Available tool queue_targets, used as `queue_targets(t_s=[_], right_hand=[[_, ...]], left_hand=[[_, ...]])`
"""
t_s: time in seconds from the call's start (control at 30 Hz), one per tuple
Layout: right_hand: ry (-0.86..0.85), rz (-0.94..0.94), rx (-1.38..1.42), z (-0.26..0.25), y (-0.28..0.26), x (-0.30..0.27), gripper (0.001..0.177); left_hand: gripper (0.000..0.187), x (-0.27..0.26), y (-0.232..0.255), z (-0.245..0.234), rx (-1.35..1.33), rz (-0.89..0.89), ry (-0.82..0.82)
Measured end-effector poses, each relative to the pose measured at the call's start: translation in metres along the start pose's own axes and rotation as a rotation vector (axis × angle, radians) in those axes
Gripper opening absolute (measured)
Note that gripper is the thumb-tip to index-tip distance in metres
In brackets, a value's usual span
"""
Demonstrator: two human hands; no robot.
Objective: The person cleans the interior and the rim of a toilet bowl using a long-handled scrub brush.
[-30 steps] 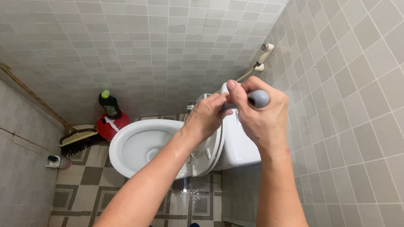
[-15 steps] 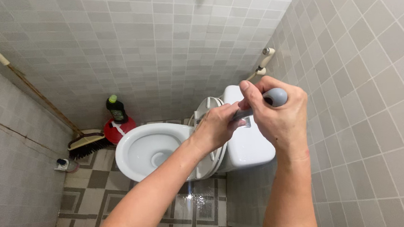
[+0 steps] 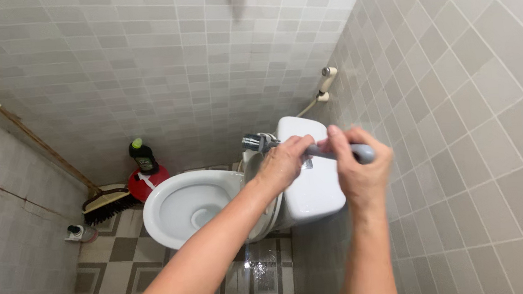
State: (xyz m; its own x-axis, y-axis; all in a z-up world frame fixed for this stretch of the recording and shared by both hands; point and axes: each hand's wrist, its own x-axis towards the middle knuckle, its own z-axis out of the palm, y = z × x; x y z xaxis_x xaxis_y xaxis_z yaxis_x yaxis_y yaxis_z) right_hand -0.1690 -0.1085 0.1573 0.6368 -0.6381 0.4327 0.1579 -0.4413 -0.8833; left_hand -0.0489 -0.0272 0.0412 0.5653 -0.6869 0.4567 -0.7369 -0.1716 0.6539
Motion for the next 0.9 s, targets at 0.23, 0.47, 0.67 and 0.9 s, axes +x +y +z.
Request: queue_targets(t_s=[0.23,0.47,0.67,0.9], right_hand=[[-0.021,0.070,0.171,-0.047,-0.015,-0.007,0.025],[0.038,0.110,0.118,-0.015,0.033,-0.004,0.021],[0.042,0.094,0.166,-0.003,0.063,-0.006,0.021],[-0.005,0.071,0.020,-0.043,0.023,0.011,0.024]], left_hand=[[0.015,-0.017,0.056,0.004,0.036,-0.083,-0.118],[0.030,0.010,-0.015,0.025,0.041,0.022,-0.034],[0.021,0.016,-0.042,0.032,0.047,0.034,-0.060],[0.018,0.017,0.014,0.018,0.144,-0.012,-0.148]])
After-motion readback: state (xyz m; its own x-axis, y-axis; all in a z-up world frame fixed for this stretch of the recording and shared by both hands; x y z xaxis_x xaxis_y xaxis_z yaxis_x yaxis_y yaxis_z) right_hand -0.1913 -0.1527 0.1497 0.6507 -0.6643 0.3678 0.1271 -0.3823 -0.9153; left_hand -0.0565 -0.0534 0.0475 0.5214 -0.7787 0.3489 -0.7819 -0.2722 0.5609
